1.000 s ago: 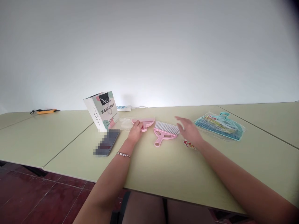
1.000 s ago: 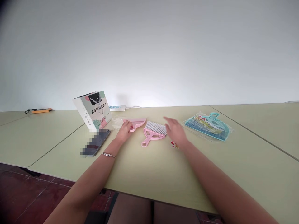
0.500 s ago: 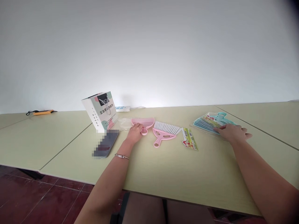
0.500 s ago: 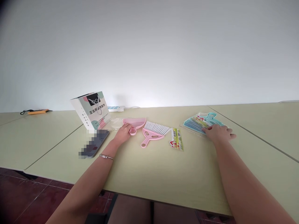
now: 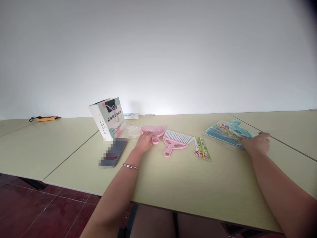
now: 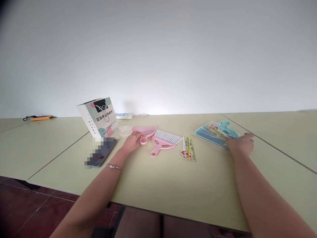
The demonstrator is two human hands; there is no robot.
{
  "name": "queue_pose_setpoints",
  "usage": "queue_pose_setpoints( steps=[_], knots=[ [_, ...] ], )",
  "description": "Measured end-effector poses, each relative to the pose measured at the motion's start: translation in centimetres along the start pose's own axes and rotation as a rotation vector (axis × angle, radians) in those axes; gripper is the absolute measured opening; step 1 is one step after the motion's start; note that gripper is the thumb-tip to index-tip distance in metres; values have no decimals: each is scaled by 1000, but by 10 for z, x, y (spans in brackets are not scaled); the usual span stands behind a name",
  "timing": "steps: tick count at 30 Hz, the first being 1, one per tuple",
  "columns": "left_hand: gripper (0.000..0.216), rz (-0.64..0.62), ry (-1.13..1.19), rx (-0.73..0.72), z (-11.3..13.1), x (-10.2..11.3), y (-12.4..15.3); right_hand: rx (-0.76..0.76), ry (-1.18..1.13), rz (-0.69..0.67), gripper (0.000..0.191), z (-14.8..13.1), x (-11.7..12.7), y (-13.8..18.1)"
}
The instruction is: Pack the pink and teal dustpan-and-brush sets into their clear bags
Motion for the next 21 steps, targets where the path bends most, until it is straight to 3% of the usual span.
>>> queue_pose_setpoints(
  steps=[5, 9, 12, 16, 19, 21],
  knots=[
    [35, 52, -16, 11, -1, 3, -1, 59, -215, 34, 43, -13, 11, 5],
    [33, 229, 43, 2, 6, 15, -1, 194, -371, 32, 36, -47, 15, 28],
    [27, 352, 200, -5, 13, 22, 0, 338, -480, -44, 31, -75, 8, 60],
    [26, 416, 420, 6, 24, 23, -1, 383, -544, -248, 24, -94, -18, 112],
    [26, 560, 460, -138, 52, 32, 8, 387, -524, -361, 26, -96, -35, 134],
    [25, 460, 451, -391, 91, 29, 19, 346, -535, -364, 27, -93, -39, 132]
  ],
)
Point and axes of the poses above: each hand's wrist, its own y-axis away from the middle knuckle, its own x-axis out of the back of the hand, z = x × y, the point moved 6 cm from there along -y, towards the middle knuckle, and after that the axes turned 6 degrees about y, right-handed, at the moved point
